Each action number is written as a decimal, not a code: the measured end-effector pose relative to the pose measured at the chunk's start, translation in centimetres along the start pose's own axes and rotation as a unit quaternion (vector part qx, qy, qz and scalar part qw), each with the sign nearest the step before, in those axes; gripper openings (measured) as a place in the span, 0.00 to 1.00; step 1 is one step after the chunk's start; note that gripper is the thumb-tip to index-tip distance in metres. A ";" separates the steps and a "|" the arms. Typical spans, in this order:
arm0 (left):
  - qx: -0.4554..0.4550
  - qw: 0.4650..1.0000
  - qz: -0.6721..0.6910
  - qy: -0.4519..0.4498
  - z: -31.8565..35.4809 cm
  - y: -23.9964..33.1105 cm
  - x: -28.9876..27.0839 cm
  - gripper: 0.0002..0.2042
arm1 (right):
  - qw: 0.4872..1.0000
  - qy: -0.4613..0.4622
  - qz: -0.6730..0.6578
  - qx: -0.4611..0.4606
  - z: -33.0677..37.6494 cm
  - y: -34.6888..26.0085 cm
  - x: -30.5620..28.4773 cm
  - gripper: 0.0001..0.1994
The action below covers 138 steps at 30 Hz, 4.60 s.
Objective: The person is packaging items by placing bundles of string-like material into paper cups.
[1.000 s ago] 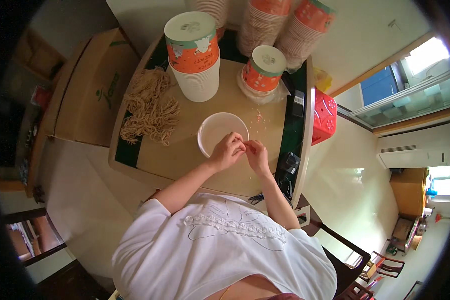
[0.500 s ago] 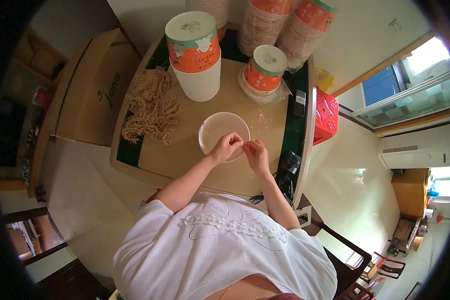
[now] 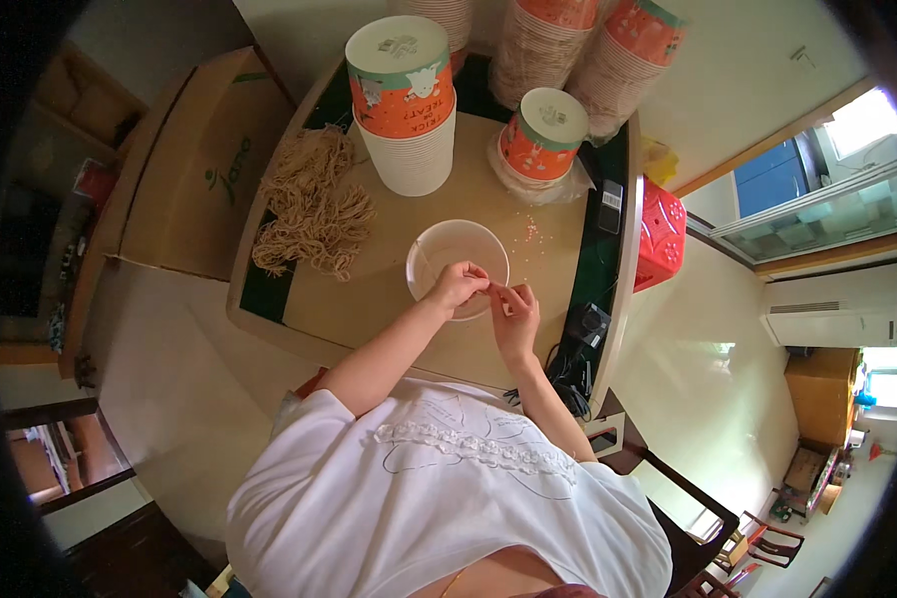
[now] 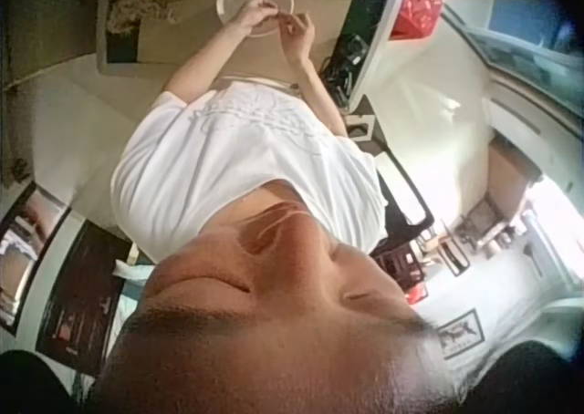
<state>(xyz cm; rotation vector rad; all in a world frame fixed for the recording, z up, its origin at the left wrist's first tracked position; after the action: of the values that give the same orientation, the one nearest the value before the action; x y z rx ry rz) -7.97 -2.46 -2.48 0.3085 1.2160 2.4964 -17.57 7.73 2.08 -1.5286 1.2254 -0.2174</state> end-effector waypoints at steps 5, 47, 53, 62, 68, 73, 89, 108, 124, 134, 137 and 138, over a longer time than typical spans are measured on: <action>-0.034 0.999 0.007 0.018 0.4 0.3 -0.3 0.06 | 0.999 0.009 0.024 -0.048 0.1 -0.4 -0.1 0.05; 0.215 0.971 -0.096 0.039 0.8 1.9 0.1 0.08 | 0.993 -0.010 0.084 -0.081 -0.7 -0.7 -0.4 0.04; 0.210 0.972 -0.099 0.024 0.7 2.3 -0.8 0.10 | 0.997 -0.062 -0.010 0.055 -0.7 -0.1 0.1 0.07; 0.289 0.953 -0.093 0.010 1.0 2.2 -0.7 0.06 | 0.965 -0.094 -0.128 0.208 -0.4 2.9 1.7 0.04; 0.218 0.959 -0.181 -0.006 0.6 1.9 -1.2 0.06 | 0.968 -0.086 -0.151 0.179 -0.3 3.0 1.9 0.02; 0.251 0.946 -0.205 -0.014 1.6 2.8 -1.1 0.06 | 0.974 -0.081 -0.134 0.162 -0.4 2.9 1.8 0.02; 0.384 0.897 -0.204 0.075 2.4 3.2 -0.6 0.03 | 0.990 -0.070 -0.078 0.093 -1.0 0.4 0.9 0.03; 0.318 0.912 -0.257 0.015 2.3 3.7 -1.4 0.05 | 0.994 -0.074 -0.039 0.068 -1.0 0.1 0.6 0.03; 0.278 0.931 -0.234 -0.014 2.2 4.0 -1.7 0.05 | 0.996 -0.076 -0.048 0.023 -0.9 -0.2 0.5 0.03; 0.324 0.908 -0.262 0.034 2.2 3.8 -2.1 0.04 | 0.995 -0.065 -0.070 0.038 -1.2 -1.0 0.2 0.03; 0.323 0.908 -0.261 0.050 2.4 3.8 -2.2 0.04 | 0.994 -0.067 -0.076 0.032 -1.2 -1.0 0.3 0.04; 0.321 0.908 -0.260 0.063 2.5 3.9 -2.2 0.04 | 0.994 -0.066 -0.074 0.036 -1.1 -0.8 0.3 0.04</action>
<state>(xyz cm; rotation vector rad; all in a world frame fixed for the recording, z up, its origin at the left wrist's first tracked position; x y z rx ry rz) -5.91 -3.83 2.01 -0.0322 1.8664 1.6359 -17.77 6.69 3.07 -1.5482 0.9907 -0.2511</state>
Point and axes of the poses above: each hand's wrist, its own z-axis away from the middle knuckle, its own x-axis out of the palm, y = z × x, the point moved 4 cm from there along -z, towards the middle knuckle, and after that the axes turned 14 degrees about y, right-handed, at the moved point
